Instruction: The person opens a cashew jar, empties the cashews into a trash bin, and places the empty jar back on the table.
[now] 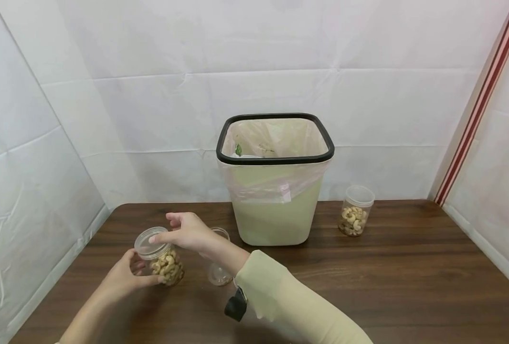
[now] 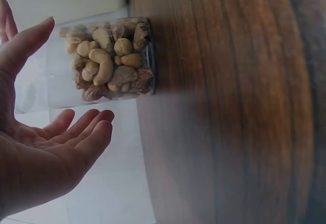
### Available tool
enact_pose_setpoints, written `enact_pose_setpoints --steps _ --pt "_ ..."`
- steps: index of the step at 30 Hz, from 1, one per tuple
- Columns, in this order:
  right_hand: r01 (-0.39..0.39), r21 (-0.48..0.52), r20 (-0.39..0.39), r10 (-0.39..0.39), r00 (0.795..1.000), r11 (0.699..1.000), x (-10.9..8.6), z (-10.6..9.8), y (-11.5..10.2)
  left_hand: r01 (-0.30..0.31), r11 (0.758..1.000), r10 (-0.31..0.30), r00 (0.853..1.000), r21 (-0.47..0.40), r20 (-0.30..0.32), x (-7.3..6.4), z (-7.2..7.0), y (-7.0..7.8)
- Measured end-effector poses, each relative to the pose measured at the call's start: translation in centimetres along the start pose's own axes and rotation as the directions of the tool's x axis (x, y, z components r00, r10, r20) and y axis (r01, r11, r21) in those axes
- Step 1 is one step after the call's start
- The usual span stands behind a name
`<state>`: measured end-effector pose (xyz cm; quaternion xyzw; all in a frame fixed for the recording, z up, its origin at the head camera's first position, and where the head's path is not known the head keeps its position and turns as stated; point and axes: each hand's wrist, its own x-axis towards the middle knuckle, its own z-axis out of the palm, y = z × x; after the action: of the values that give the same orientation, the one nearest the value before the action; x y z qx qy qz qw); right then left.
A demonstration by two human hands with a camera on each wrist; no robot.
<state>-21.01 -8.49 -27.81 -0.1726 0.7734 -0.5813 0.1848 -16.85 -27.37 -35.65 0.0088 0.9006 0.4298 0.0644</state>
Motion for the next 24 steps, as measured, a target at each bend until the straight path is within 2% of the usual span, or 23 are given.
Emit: enact_pose_setpoints --steps 6,17,24 --pt "-0.044 -0.028 -0.005 0.044 0.999 0.999 0.2 0.4 0.3 -0.074 0.997 0.075 0.997 -0.033 0.028 0.7 0.4 -0.3" --pt "-0.07 0.025 -0.001 0.07 0.998 0.997 0.9 1.3 0.9 -0.048 0.998 0.048 0.999 -0.03 0.006 1.3 0.8 -0.8" --pt "-0.077 -0.075 0.001 0.077 0.997 0.994 0.9 1.4 1.3 -0.062 0.998 0.063 0.996 0.016 -0.056 1.3 0.9 -0.9"
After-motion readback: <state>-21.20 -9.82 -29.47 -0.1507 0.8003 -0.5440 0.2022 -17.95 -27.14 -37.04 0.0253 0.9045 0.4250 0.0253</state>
